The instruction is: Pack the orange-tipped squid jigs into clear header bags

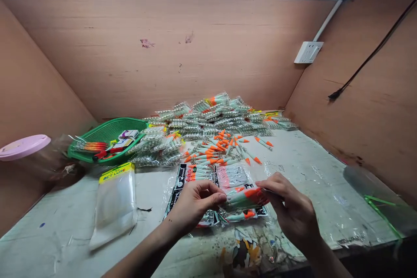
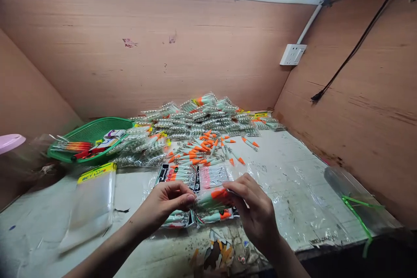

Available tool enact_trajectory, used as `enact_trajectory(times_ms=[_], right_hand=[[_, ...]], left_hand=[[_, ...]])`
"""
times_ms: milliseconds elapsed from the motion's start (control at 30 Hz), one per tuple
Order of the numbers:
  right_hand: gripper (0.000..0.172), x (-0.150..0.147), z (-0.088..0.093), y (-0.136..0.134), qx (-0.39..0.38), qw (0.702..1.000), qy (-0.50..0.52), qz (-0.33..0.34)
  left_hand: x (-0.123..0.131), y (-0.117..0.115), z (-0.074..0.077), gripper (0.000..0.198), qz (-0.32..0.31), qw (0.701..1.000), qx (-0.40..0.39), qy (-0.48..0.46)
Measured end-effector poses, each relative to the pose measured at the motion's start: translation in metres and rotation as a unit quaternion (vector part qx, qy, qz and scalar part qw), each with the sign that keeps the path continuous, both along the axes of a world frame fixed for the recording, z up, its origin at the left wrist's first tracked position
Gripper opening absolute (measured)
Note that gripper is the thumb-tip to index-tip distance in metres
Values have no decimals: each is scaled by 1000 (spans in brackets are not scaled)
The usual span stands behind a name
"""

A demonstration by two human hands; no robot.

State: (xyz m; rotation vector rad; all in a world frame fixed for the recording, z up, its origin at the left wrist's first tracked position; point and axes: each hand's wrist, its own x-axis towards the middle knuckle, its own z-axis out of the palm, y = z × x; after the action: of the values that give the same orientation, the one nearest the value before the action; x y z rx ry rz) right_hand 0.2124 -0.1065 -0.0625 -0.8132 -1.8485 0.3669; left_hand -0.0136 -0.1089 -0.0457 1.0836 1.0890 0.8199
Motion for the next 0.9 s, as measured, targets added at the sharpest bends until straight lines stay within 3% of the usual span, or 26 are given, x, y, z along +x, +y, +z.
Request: enact_trajectory(times_ms=[133,200,267,367,433,533,600,667,767,900], right_hand=[[44,6,-6,-9,197,977,-75,-24],[44,10,-13,-14,243,965,-95,-40],[40,11,-21,-17,242,964,-94,-55],[23,9,-30,-15,147,981,-15,-125],[12,5,-30,-10,13,982,92,-166],[20,0,-21,3,-202,929,275,-145],[29,3,-13,14,-286,883,352,-118],[37,11,-7,29,-308,877,348,-124],[45,34,-6,66,-268,906,272,-182],[48,64,-17,130,-218,921,188,-262]], left_hand=[[4,-4,-2,38,10,1000,27,9],[7,-3,-6,38,38,999,8,-7],[10,-1,-11,35,59,997,-31,-44],[13,5,-15,24,51,992,-36,-109],[16,9,-14,25,-13,985,-1,-172],[25,18,-10,33,-128,966,10,-226],[37,27,-4,28,-139,971,21,-192],[53,43,2,29,-107,981,51,-156],[78,76,5,34,-44,988,62,-134],[99,127,-6,25,-1,995,13,-104]])
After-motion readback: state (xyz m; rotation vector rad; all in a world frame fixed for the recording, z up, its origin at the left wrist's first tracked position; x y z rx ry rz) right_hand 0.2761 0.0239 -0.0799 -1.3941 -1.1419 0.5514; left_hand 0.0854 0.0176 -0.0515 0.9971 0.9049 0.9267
